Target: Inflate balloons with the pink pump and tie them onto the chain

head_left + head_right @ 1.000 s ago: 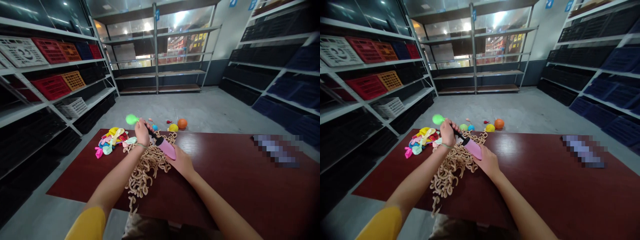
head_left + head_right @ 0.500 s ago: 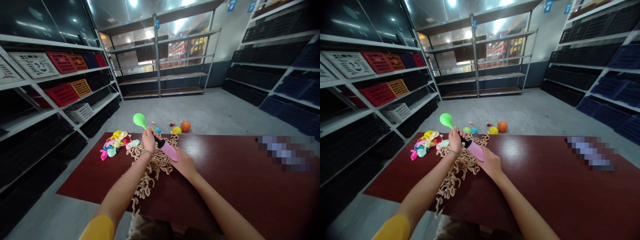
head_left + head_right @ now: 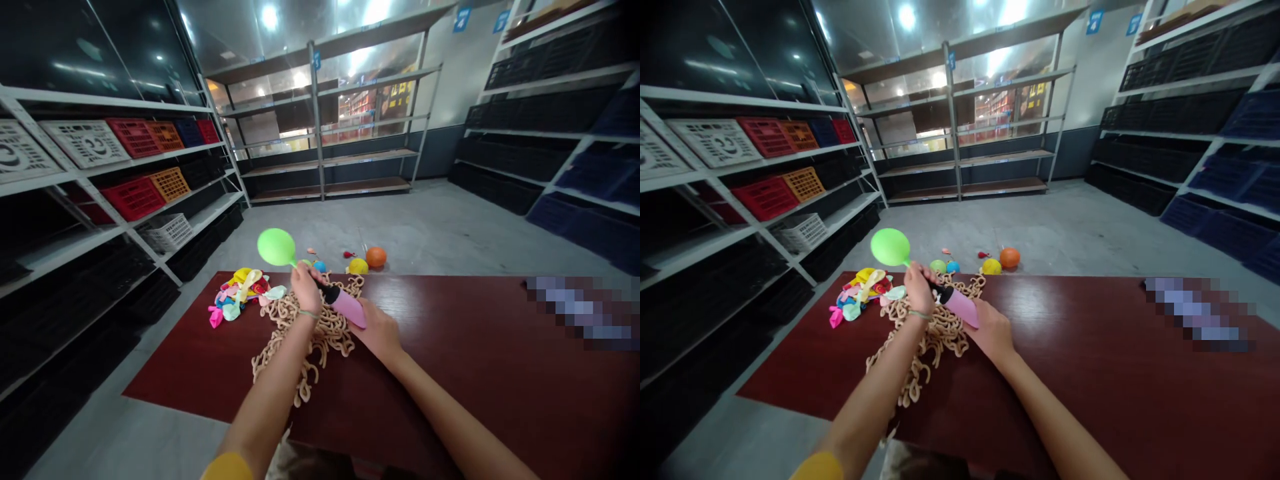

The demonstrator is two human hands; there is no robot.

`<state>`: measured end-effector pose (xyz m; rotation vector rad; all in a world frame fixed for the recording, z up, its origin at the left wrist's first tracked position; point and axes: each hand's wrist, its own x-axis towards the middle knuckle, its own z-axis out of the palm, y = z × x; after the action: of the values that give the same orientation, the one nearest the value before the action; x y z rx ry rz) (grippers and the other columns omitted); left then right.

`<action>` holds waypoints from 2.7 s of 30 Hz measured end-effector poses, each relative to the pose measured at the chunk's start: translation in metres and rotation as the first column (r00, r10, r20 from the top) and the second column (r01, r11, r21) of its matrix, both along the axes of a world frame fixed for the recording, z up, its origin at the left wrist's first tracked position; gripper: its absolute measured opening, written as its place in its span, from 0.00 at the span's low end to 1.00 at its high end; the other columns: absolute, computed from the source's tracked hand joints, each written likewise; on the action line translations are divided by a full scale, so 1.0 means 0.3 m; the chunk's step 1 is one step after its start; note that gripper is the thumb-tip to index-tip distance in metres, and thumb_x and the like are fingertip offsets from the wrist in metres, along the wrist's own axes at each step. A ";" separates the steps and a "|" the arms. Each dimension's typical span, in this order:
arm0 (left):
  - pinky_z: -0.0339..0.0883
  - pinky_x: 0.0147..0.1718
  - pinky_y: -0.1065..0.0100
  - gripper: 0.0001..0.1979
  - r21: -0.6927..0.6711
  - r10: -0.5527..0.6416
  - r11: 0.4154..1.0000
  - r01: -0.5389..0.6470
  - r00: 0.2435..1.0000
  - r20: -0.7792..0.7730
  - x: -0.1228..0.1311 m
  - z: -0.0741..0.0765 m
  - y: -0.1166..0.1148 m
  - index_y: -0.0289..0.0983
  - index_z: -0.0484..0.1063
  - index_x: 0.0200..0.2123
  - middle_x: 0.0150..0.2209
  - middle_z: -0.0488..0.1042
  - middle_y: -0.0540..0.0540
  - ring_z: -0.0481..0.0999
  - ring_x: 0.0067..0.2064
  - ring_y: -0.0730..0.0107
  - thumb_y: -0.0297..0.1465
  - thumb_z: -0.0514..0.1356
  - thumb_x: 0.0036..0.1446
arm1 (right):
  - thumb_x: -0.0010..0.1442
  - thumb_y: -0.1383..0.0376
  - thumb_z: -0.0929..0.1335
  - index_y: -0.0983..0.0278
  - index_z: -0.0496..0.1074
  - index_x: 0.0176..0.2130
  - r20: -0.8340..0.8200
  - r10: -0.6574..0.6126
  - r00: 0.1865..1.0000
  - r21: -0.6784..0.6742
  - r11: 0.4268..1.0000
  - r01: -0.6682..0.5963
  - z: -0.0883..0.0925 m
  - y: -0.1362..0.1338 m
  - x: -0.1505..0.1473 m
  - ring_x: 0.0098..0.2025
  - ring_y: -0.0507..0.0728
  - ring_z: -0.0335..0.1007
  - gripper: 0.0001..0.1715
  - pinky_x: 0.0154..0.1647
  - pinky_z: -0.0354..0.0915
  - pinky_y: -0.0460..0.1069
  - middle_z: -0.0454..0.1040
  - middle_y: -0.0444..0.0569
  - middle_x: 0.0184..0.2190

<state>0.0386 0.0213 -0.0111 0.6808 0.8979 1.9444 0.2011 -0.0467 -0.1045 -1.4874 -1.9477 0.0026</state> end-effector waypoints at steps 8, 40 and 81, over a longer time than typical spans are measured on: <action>0.57 0.17 0.74 0.15 -0.078 0.041 0.996 -0.036 0.997 0.061 -0.186 -0.009 -0.042 0.39 0.56 0.25 0.17 0.56 0.58 0.59 0.15 0.78 0.38 0.57 0.57 | 0.55 0.62 0.68 0.62 0.67 0.53 0.224 0.094 0.970 0.028 0.994 -0.103 -0.005 -0.015 -0.002 0.38 0.59 0.72 0.25 0.37 0.61 0.50 0.76 0.51 0.39; 0.56 0.15 0.74 0.17 -0.040 0.069 0.997 -0.068 0.997 0.024 -0.018 -0.043 -0.055 0.39 0.54 0.23 0.16 0.56 0.57 0.59 0.15 0.78 0.39 0.54 0.59 | 0.55 0.60 0.69 0.62 0.67 0.51 0.199 -0.018 0.980 0.044 0.999 0.010 -0.016 -0.012 0.008 0.38 0.58 0.72 0.24 0.35 0.59 0.49 0.75 0.50 0.39; 0.59 0.16 0.74 0.20 -0.018 -0.085 0.996 0.084 0.991 -0.106 0.054 -0.058 -0.009 0.39 0.56 0.23 0.16 0.58 0.56 0.61 0.15 0.77 0.45 0.54 0.61 | 0.55 0.60 0.69 0.62 0.67 0.51 0.078 -0.091 0.993 0.058 0.995 0.087 -0.028 -0.010 0.001 0.37 0.58 0.73 0.24 0.34 0.60 0.48 0.76 0.49 0.39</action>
<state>0.0547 0.0186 -0.0283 0.8088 0.9317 1.8393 0.2013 -0.0498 -0.1129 -1.5586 -1.9271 -0.1500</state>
